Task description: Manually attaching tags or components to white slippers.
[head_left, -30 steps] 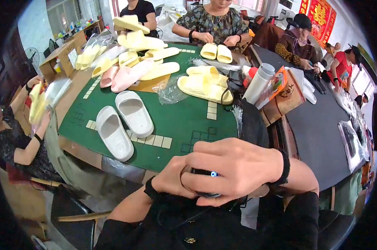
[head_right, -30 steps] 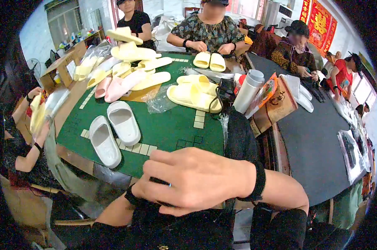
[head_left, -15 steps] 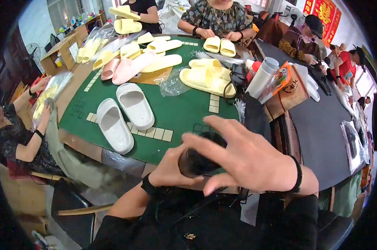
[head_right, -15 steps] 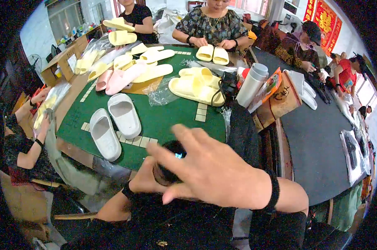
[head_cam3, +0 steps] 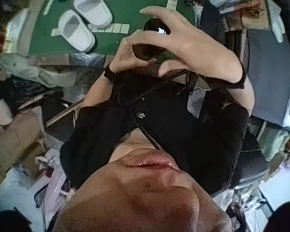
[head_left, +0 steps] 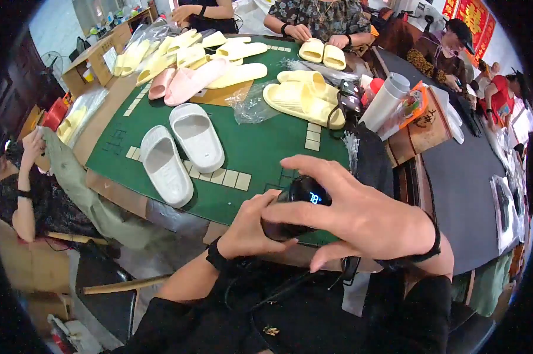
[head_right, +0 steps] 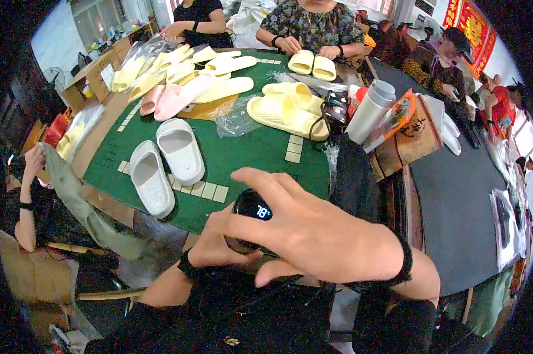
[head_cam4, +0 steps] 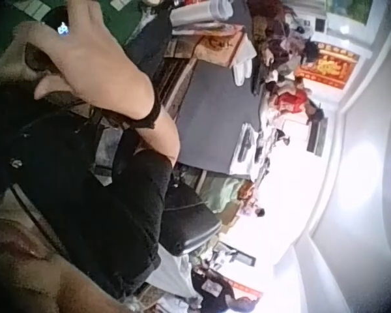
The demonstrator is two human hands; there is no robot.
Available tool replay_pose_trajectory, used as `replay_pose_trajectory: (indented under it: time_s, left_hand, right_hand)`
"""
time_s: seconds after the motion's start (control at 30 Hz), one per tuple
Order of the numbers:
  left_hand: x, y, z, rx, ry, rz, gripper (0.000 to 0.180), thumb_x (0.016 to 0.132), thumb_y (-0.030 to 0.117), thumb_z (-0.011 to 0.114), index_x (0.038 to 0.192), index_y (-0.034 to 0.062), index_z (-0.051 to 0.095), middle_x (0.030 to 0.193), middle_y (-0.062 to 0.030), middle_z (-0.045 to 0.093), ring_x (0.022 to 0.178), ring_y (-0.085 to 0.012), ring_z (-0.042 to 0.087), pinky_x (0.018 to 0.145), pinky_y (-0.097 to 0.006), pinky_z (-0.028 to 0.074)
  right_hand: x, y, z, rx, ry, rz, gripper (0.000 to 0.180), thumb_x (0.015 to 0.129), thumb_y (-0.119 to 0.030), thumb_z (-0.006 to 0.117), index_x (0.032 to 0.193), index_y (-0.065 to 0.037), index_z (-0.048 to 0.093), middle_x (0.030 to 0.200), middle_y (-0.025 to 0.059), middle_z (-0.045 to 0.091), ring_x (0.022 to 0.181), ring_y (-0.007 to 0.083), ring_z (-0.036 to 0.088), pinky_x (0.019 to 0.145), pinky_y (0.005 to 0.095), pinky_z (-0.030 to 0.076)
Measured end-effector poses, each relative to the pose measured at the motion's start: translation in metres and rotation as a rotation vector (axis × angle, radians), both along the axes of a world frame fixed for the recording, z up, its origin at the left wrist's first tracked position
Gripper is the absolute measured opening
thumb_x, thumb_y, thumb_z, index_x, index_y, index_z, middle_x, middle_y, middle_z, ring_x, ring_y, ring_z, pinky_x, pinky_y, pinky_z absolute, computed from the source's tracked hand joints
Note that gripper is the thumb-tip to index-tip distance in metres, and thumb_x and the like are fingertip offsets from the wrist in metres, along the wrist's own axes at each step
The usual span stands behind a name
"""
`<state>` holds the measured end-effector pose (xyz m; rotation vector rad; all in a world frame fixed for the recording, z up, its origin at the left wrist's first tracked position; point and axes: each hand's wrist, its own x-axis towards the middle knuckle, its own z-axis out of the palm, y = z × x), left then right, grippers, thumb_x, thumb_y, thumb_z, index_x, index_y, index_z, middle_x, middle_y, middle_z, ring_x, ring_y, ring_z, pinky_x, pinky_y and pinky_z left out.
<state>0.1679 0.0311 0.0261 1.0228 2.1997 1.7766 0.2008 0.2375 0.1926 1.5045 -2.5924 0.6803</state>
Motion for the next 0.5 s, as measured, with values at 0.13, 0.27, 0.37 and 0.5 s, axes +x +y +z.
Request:
replay_pose_trajectory:
  time_s: [0.13,0.27,0.37,0.5]
  left_hand:
    - [0.000,0.001,0.004,-0.037,0.057,0.070,0.074,0.057,0.027,0.087,0.119,0.0015,0.055,0.103,-0.0166,0.064,0.096,-0.0314,0.062,0.086,-0.039,0.048]
    - [-0.001,-0.001,0.002,-0.109,0.067,-0.001,0.092,0.052,0.029,0.095,0.126,-0.0018,0.051,0.114,-0.0097,0.063,0.107,-0.0186,0.061,0.094,-0.038,0.048]
    - [-0.002,-0.001,0.004,-0.127,0.130,-0.004,0.087,0.049,0.025,0.093,0.123,-0.0002,0.054,0.109,-0.0113,0.063,0.101,-0.0218,0.063,0.090,-0.037,0.049]
    - [0.000,-0.004,0.015,-0.069,0.061,-0.051,0.081,0.053,0.027,0.091,0.122,0.0036,0.055,0.115,-0.0131,0.061,0.107,-0.0318,0.056,0.094,-0.040,0.043]
  right_hand:
    - [0.011,-0.010,-0.001,0.252,-0.023,-0.345,0.056,0.084,-0.033,0.071,0.129,-0.010,0.045,0.097,0.0235,0.049,0.077,0.0378,0.062,0.057,0.0403,0.053]
    - [0.012,-0.007,0.001,0.187,-0.059,-0.308,0.050,0.084,-0.028,0.071,0.125,-0.013,0.047,0.096,0.0220,0.048,0.079,0.0376,0.062,0.058,0.0406,0.053]
    - [0.012,-0.004,0.007,0.162,-0.079,-0.255,0.044,0.082,-0.023,0.072,0.119,-0.015,0.051,0.100,0.0216,0.049,0.084,0.0371,0.061,0.062,0.0407,0.053]
    - [0.007,0.000,0.018,0.189,-0.012,-0.062,0.035,0.081,-0.017,0.067,0.114,-0.016,0.053,0.109,0.0167,0.049,0.092,0.0340,0.057,0.075,0.0396,0.051]
